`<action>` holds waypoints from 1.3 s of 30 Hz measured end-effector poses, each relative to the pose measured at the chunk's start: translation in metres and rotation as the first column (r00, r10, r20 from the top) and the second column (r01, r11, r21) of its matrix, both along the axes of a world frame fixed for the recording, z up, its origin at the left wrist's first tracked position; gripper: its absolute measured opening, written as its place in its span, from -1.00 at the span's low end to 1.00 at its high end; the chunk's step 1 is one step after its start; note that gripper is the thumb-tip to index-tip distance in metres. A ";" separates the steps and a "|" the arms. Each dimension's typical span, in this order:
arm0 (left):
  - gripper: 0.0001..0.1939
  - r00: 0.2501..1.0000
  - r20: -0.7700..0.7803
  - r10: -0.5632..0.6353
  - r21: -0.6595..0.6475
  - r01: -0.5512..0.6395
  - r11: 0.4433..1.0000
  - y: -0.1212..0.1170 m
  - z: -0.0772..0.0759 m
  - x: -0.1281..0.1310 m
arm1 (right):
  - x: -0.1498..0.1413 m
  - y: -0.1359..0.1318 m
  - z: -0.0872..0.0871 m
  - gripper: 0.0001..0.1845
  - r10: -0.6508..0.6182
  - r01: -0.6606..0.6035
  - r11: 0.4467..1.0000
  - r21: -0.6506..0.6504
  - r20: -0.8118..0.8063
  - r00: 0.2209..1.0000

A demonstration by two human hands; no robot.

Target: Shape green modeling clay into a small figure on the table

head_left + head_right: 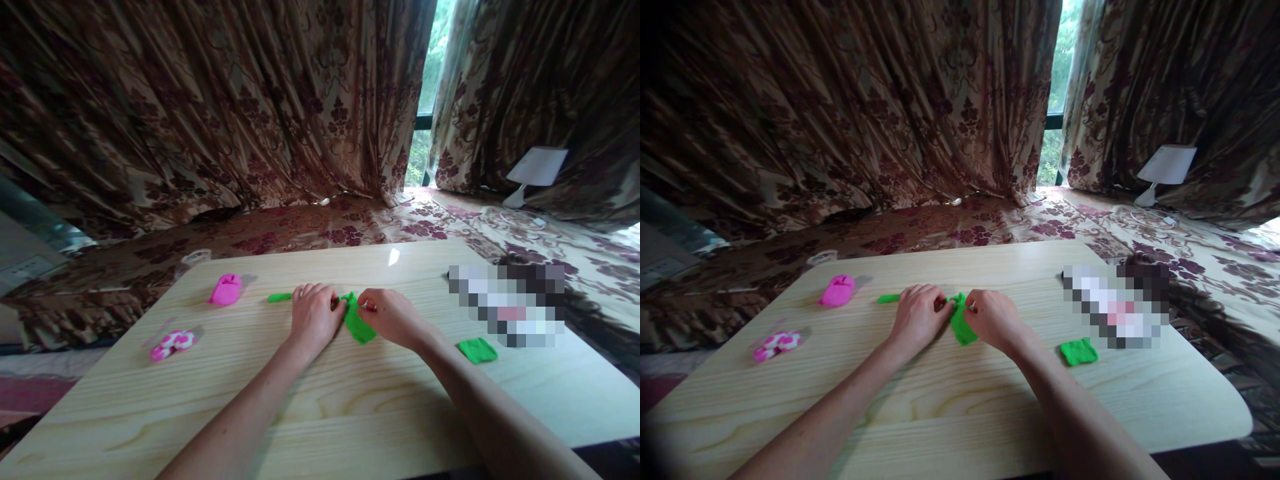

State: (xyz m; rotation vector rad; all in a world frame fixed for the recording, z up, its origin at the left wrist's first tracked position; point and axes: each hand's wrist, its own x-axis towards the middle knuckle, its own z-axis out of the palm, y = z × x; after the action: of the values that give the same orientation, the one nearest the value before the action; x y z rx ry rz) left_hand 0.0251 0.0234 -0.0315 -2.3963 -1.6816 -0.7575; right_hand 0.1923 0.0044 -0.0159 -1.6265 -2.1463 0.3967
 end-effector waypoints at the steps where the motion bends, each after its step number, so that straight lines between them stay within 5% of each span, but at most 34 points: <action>1: -0.84 1.000 -0.005 0.003 -0.002 -0.003 1.000 0.000 0.000 0.000 | 0.000 0.000 0.000 -0.82 0.000 0.000 1.000 0.001 -0.004 1.000; 11: -0.80 0.998 0.058 -0.009 -0.020 0.010 1.000 -0.005 0.002 -0.002 | 0.015 0.005 0.007 -0.77 0.014 -0.017 0.999 -0.031 -0.113 0.993; 17: -0.86 0.995 0.096 -0.036 -0.057 0.041 0.998 0.001 0.004 -0.004 | 0.014 0.003 0.005 -0.78 0.135 -0.146 0.984 -0.106 -0.107 0.985; 22: -0.69 0.977 0.204 0.059 -0.160 -0.026 0.987 0.023 0.022 -0.052 | 0.011 0.002 0.007 -0.75 0.077 -0.079 0.997 -0.017 -0.078 0.994; 26: -0.75 0.990 0.062 0.130 -0.293 -0.107 0.950 0.038 0.023 -0.104 | 0.010 0.004 0.007 -0.75 0.039 -0.035 0.998 0.051 -0.071 0.997; 31: -0.83 0.983 0.120 0.143 -0.335 -0.095 0.938 0.028 0.022 -0.108 | 0.001 0.004 0.006 -0.80 0.095 -0.068 0.987 0.144 -0.192 0.977; 34: -0.76 0.910 0.414 0.040 -0.407 0.146 0.902 0.011 0.035 -0.081 | -0.010 -0.001 0.009 -0.73 0.207 -0.124 0.959 0.253 -0.334 0.919; 37: -0.74 0.762 0.644 -0.065 -0.488 0.475 0.732 -0.008 0.046 -0.052 | -0.019 -0.007 0.011 -0.55 0.346 -0.214 0.914 0.346 -0.387 0.855; 39: -0.74 0.663 0.749 0.000 -0.518 0.585 0.624 -0.017 0.048 -0.039 | -0.022 -0.009 0.011 -0.55 0.415 -0.281 0.888 0.364 -0.374 0.829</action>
State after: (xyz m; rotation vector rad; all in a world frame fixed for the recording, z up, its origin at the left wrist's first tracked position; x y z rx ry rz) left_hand -0.0138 0.0060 0.0164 -3.3443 -2.1471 -1.4242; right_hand 0.1704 -0.0045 -0.0048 -0.8647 -2.0196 0.4770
